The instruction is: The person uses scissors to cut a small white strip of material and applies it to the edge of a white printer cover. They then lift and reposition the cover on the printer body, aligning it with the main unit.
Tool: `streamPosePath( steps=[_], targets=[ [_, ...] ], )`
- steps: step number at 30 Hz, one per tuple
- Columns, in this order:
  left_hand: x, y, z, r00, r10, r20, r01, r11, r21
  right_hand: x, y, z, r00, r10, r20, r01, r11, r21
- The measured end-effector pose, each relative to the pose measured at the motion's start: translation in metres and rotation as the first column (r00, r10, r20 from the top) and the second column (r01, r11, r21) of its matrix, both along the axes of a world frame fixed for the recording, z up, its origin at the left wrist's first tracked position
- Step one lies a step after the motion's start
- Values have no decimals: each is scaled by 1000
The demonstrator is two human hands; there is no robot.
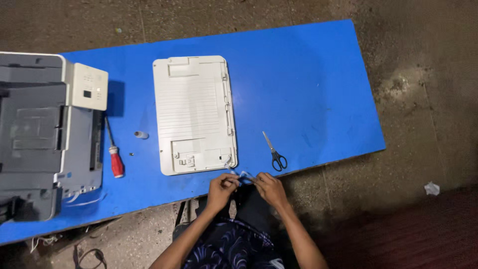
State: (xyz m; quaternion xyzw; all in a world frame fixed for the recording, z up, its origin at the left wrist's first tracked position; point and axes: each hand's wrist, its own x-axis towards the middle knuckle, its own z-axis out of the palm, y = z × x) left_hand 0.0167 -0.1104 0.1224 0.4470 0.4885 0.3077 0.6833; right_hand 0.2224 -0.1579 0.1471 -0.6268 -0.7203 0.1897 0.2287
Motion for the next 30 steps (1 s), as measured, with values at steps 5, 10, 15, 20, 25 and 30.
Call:
streamPosePath(
  steps=[5,10,15,20,25,30],
  targets=[
    [1,-2,30,1000,6,-23,-6,1000,6,10,12,35,929,-296,-222,228,930,-290],
    [27,-2,68,984,144,-109,-159,977,-144,27,30,74,704,-433,-563,149,865,-479],
    [52,4,106,888,445,-116,-455,814,-362,34,44,111,667,-419,-616,-13,821,-571],
    [55,7,127,820,568,-65,-531,714,-456,28,46,138,688,-378,-619,-41,832,-553],
    [52,8,132,909,409,78,-338,835,-435,22,44,146,539,-538,-648,-40,752,-658],
    [61,14,139,978,173,113,-119,919,-376,19,37,150,518,-475,-711,9,834,-551]
  ],
)
